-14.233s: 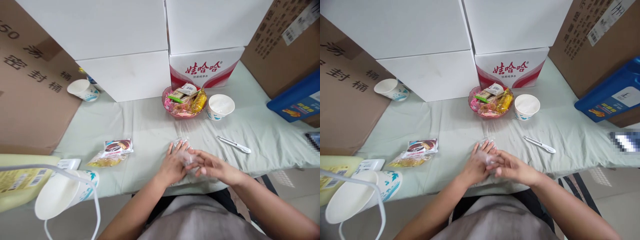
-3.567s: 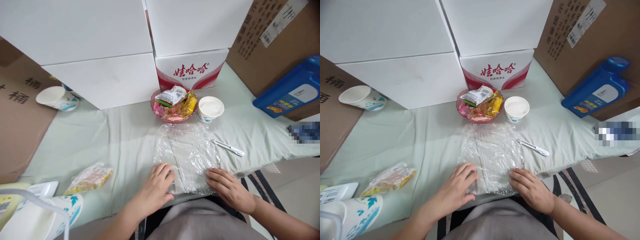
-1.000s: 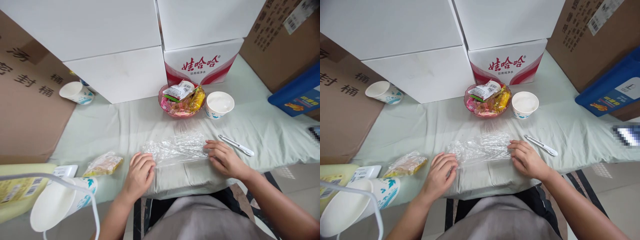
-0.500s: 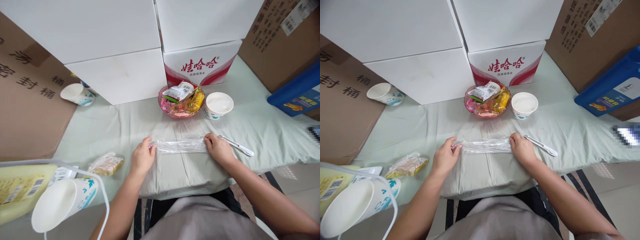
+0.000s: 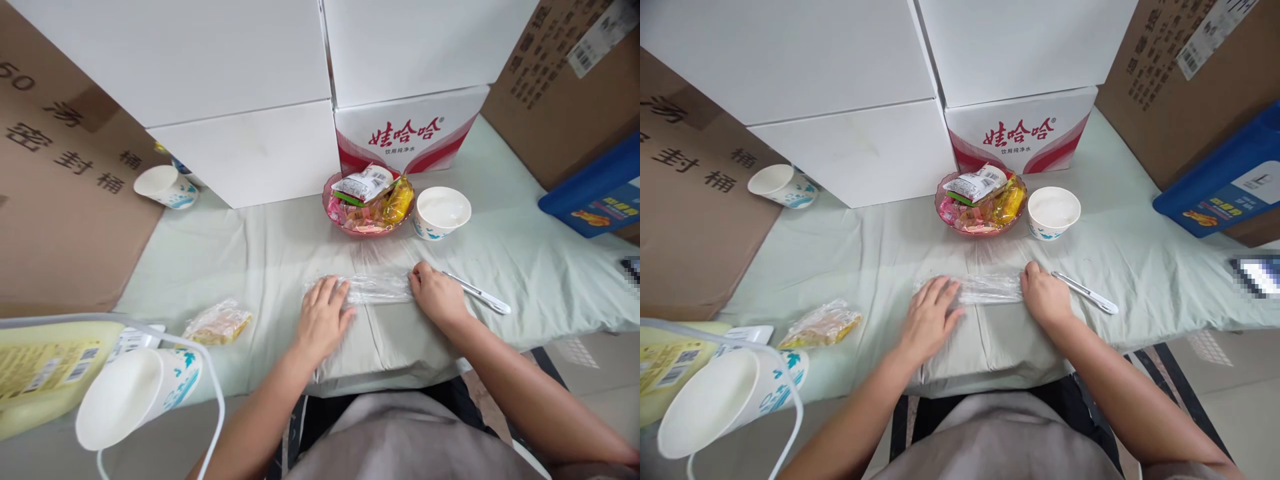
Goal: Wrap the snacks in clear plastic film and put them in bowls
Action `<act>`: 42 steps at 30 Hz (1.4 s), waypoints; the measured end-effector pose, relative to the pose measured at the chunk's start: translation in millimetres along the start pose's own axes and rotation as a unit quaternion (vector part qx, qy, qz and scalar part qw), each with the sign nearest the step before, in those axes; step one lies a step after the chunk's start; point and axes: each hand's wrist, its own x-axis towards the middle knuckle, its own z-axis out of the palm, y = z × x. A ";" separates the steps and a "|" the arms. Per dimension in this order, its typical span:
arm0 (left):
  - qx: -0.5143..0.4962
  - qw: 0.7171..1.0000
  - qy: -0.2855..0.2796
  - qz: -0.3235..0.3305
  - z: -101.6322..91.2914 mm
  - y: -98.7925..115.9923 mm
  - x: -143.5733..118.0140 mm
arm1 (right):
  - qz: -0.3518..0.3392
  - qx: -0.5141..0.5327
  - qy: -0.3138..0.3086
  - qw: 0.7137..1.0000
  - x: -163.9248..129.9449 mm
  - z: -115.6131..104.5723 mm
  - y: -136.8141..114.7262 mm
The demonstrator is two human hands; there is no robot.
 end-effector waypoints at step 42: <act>-0.212 0.968 -0.039 0.129 29.4 31.0 36.1 | 0.042 0.694 -0.204 0.689 47.9 -11.1 -14.6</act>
